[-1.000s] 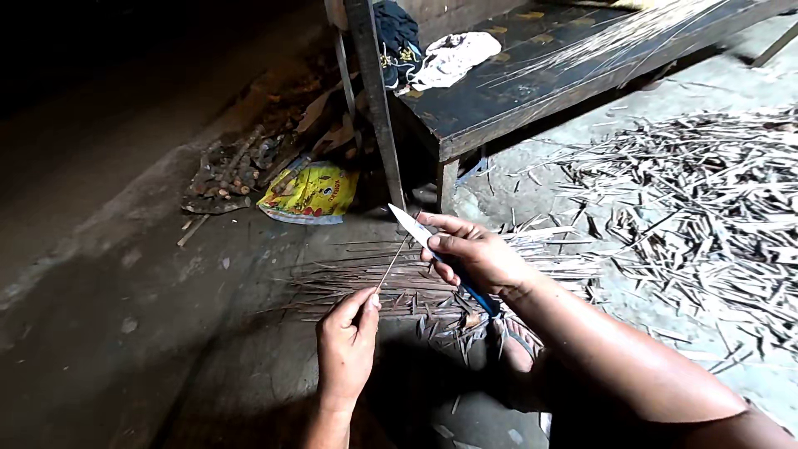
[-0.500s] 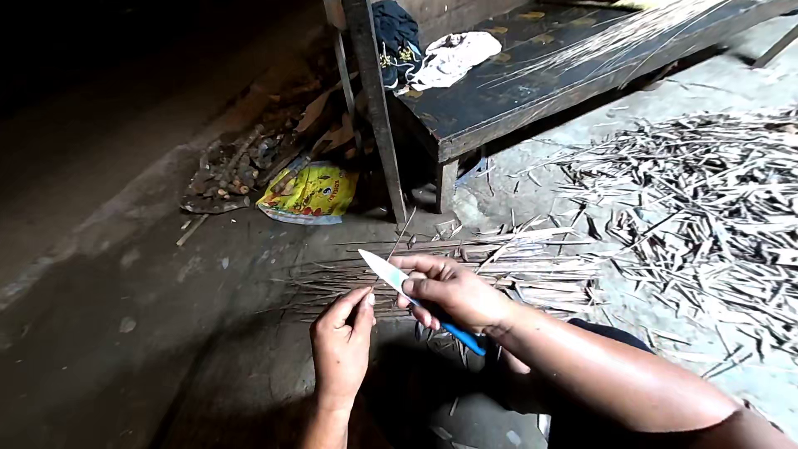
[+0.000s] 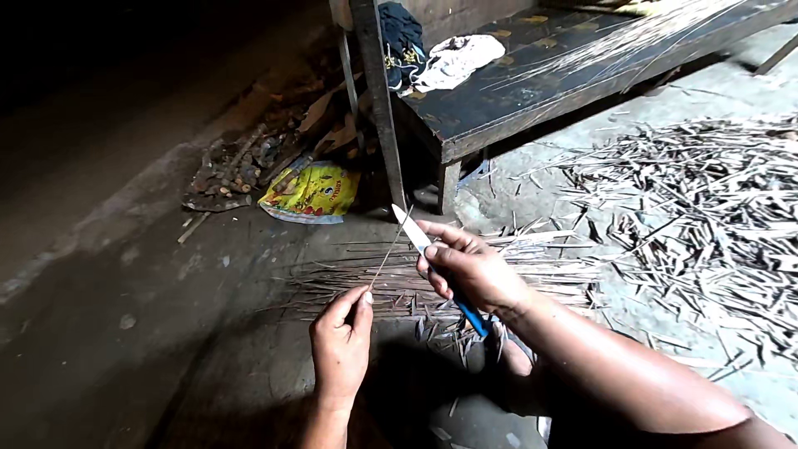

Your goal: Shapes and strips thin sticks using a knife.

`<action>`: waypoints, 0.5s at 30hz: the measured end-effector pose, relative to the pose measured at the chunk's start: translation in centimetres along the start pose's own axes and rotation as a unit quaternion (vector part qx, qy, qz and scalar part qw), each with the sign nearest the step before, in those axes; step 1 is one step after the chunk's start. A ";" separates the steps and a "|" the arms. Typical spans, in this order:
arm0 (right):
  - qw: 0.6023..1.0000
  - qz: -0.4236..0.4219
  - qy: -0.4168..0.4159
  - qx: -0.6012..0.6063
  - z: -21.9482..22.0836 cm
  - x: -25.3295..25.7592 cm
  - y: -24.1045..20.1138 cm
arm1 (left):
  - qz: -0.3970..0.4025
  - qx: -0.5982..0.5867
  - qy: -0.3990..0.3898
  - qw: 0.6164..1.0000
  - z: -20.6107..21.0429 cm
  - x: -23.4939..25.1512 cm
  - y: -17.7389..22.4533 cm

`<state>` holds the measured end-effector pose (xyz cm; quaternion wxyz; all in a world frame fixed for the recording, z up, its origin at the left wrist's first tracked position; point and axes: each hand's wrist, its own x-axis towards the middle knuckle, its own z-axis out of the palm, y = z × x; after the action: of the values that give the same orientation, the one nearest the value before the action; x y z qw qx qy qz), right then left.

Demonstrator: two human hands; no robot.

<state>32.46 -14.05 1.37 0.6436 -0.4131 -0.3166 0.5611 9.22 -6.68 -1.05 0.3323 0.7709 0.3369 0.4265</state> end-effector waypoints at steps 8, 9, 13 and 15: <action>0.996 -0.067 0.060 -0.027 0.4 0.0 0.1 | -0.003 0.008 0.005 1.000 0.2 0.0 -0.4; 0.998 -0.045 0.030 -0.038 0.8 -0.4 0.4 | 0.000 0.008 0.002 1.000 0.3 0.0 -0.4; 0.996 0.062 -0.060 -0.034 2.3 -1.0 1.9 | 0.009 0.008 -0.007 1.000 0.6 -0.1 -0.1; 0.995 0.067 -0.073 -0.016 2.4 -0.9 2.2 | 0.002 -0.004 -0.013 1.000 0.6 -0.2 -0.1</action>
<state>29.26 -14.48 0.59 0.5731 -0.4014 -0.3430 0.6268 9.66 -6.96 -1.48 0.3392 0.7757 0.3292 0.4183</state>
